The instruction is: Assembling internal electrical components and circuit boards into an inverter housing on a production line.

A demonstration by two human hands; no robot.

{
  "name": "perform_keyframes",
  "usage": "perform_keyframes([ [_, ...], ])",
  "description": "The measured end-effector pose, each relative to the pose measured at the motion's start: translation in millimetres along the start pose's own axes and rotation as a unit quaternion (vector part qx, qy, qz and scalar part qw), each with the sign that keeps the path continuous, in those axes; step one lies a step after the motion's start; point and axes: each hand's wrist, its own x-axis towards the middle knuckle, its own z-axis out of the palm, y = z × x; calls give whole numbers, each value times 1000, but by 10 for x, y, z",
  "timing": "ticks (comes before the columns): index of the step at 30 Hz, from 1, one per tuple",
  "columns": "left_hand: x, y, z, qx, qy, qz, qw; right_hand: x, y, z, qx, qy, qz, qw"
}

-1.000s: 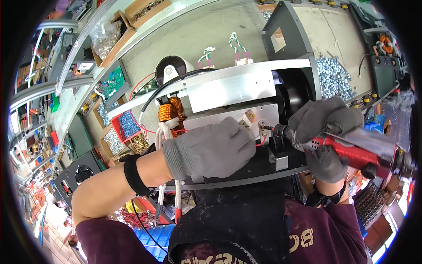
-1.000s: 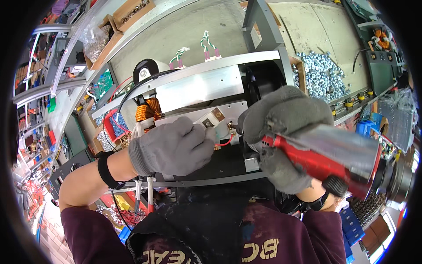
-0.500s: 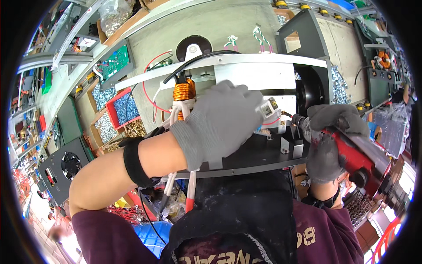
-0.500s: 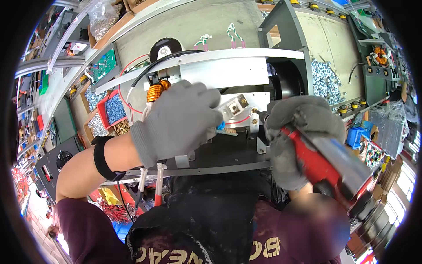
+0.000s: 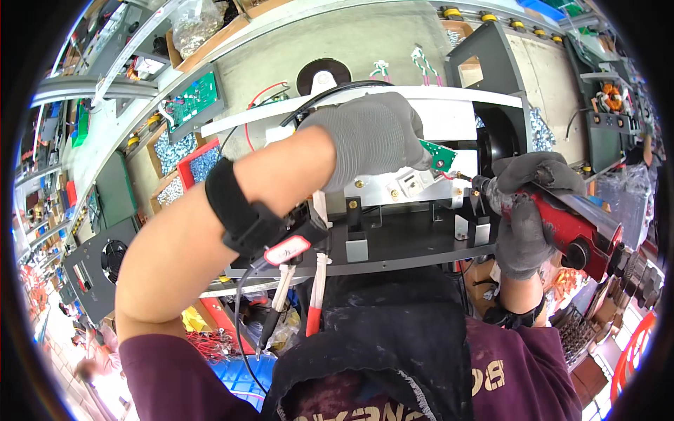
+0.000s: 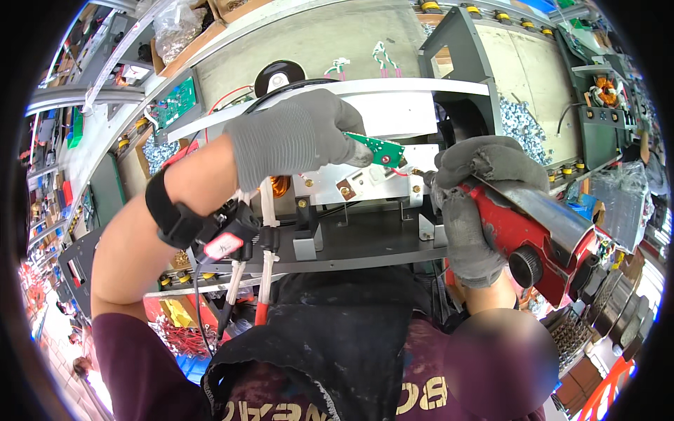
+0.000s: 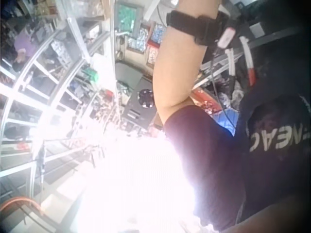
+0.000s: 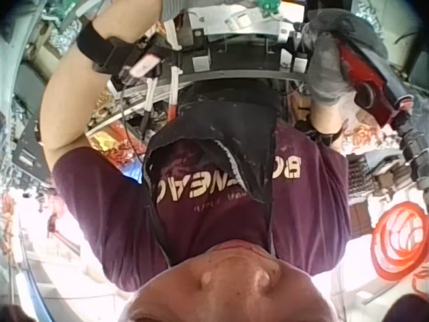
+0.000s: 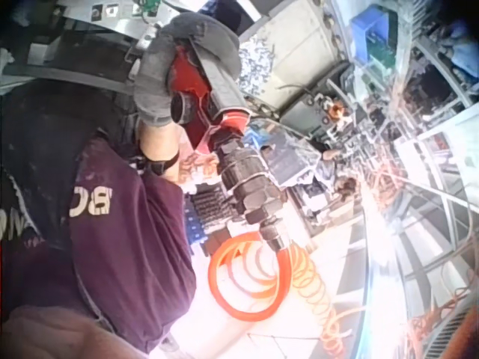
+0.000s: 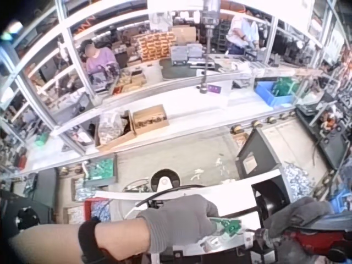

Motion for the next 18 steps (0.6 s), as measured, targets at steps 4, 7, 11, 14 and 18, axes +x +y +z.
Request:
perform_keyframes([
  [4,-94,-122,264,53,117,68,989,2,0,55,17,15,-7,1000],
  [7,-180,-195,415,138,73,166,974,13,0,41,19,7,-7,1000],
  [11,-201,-19,379,223,10,91,971,26,24,23,10,-13,-11,1000],
  [14,-192,-33,393,204,4,111,973,61,74,13,66,-27,-21,997],
  [18,-171,-62,440,184,-24,100,978,128,98,-58,81,-77,-27,993],
])
